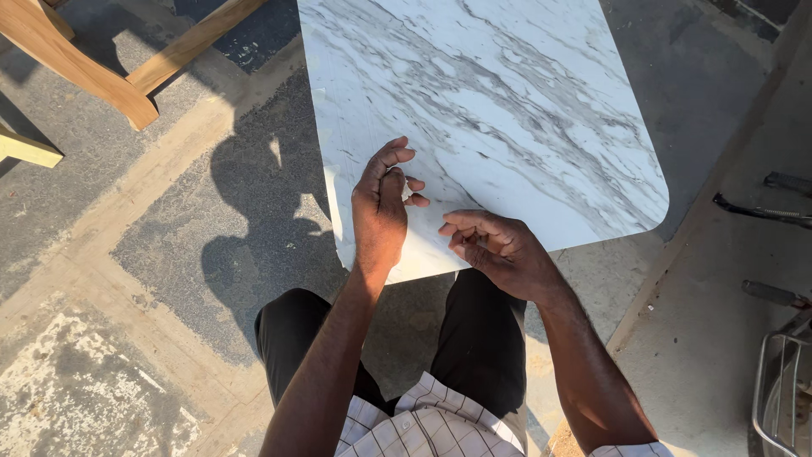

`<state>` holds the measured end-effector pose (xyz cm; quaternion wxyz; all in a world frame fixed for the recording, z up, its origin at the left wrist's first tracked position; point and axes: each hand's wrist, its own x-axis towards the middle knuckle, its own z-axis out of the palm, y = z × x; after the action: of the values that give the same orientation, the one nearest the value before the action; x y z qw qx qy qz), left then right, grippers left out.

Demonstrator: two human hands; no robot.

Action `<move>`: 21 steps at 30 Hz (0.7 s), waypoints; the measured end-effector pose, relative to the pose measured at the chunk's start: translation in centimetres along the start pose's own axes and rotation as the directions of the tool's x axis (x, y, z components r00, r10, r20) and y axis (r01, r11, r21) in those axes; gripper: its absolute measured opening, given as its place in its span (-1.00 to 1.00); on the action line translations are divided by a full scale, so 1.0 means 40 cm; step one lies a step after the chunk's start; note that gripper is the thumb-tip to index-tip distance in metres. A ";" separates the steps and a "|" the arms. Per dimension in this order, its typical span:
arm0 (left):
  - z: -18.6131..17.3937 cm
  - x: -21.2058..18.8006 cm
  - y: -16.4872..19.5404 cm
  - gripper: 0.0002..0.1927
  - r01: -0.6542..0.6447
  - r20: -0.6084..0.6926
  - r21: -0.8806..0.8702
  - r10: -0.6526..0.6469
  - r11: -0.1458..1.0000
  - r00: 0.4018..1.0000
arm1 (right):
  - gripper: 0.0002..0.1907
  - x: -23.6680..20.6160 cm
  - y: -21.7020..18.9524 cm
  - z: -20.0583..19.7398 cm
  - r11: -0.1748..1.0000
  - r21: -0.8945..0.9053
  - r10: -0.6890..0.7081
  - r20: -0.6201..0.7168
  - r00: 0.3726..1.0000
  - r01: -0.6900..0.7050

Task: The person sits on the ground beside wooden tables with white marble-patterned tops and peels small pieces of masking tape off the table edges by hand, working around the edges of one table and then moving to another table.

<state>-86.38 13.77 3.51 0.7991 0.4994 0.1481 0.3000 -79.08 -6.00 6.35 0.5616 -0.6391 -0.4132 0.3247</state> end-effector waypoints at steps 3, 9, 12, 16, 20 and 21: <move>-0.004 -0.002 0.022 -0.66 -0.022 0.029 0.008 0.022 1.000 0.999 | -0.60 -0.028 -0.066 0.020 0.826 -0.544 0.171 -0.001 0.985 -0.144; -0.082 -0.067 0.095 -0.60 -0.087 0.141 0.154 0.066 0.984 0.988 | -0.53 -0.019 -0.133 0.075 0.600 -0.754 -0.102 0.257 0.961 0.265; -0.099 -0.094 0.105 -0.68 -0.231 0.176 0.346 0.179 0.909 0.968 | -0.43 -0.013 -0.140 0.085 0.532 -0.824 0.049 0.257 0.965 0.193; -0.095 -0.097 0.094 -0.70 -0.205 0.172 0.353 0.152 0.913 0.973 | -0.53 -0.010 -0.145 0.087 0.535 -0.833 0.102 0.227 0.969 0.138; -0.101 -0.096 0.084 -0.71 -0.233 0.178 0.369 0.177 0.900 0.968 | -0.47 -0.012 -0.141 0.095 0.570 -0.791 -0.032 0.249 0.968 0.222; -0.103 -0.094 0.082 -0.71 -0.251 0.185 0.377 0.193 0.892 0.964 | -0.48 -0.013 -0.137 0.097 0.561 -0.789 -0.055 0.266 0.963 0.250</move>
<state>-92.62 15.39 4.30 0.6501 0.6848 0.0903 0.3168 -83.62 -4.55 11.13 0.1829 -0.7489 -0.6268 0.1133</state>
